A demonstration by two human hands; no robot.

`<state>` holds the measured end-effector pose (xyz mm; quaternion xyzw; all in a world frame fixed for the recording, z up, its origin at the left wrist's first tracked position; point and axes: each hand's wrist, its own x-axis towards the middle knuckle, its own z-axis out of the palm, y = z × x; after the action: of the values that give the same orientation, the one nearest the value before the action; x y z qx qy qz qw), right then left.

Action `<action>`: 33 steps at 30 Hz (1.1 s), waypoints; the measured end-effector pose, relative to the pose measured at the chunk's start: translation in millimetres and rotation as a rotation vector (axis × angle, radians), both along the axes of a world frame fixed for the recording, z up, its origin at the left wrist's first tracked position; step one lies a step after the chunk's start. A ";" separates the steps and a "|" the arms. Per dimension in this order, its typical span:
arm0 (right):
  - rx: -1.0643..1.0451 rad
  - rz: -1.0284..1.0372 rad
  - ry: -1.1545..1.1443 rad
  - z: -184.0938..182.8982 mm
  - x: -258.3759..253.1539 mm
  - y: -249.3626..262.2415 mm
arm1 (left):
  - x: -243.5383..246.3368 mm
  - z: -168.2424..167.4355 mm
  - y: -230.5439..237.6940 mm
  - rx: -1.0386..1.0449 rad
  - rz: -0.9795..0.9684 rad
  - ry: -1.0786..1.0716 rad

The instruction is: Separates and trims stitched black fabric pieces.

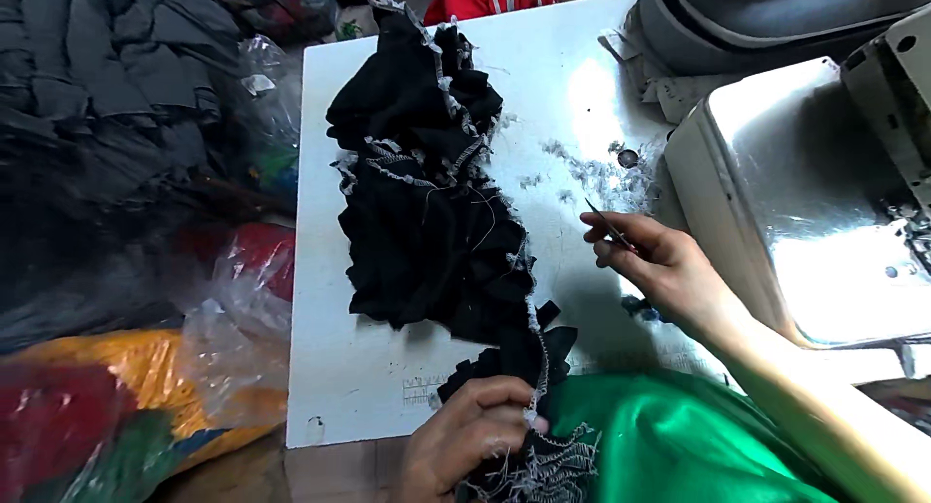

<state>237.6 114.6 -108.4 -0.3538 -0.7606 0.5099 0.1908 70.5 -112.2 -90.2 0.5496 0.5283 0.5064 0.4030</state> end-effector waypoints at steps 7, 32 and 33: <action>-0.125 0.599 0.106 41.5 30.8 -19.0 | 8.4 -2.6 4.1 0.067 0.109 0.058; -0.407 0.956 0.084 32.0 2.0 -24.6 | 6.1 -2.1 7.6 0.092 -0.043 0.024; -0.393 0.953 0.099 30.6 2.4 -25.6 | 5.9 -0.6 7.7 0.081 -0.049 0.029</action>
<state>240.0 89.0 -77.8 0.0274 -0.7171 0.6896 -0.0969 76.4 -104.5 -90.8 0.5855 0.4994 0.5095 0.3849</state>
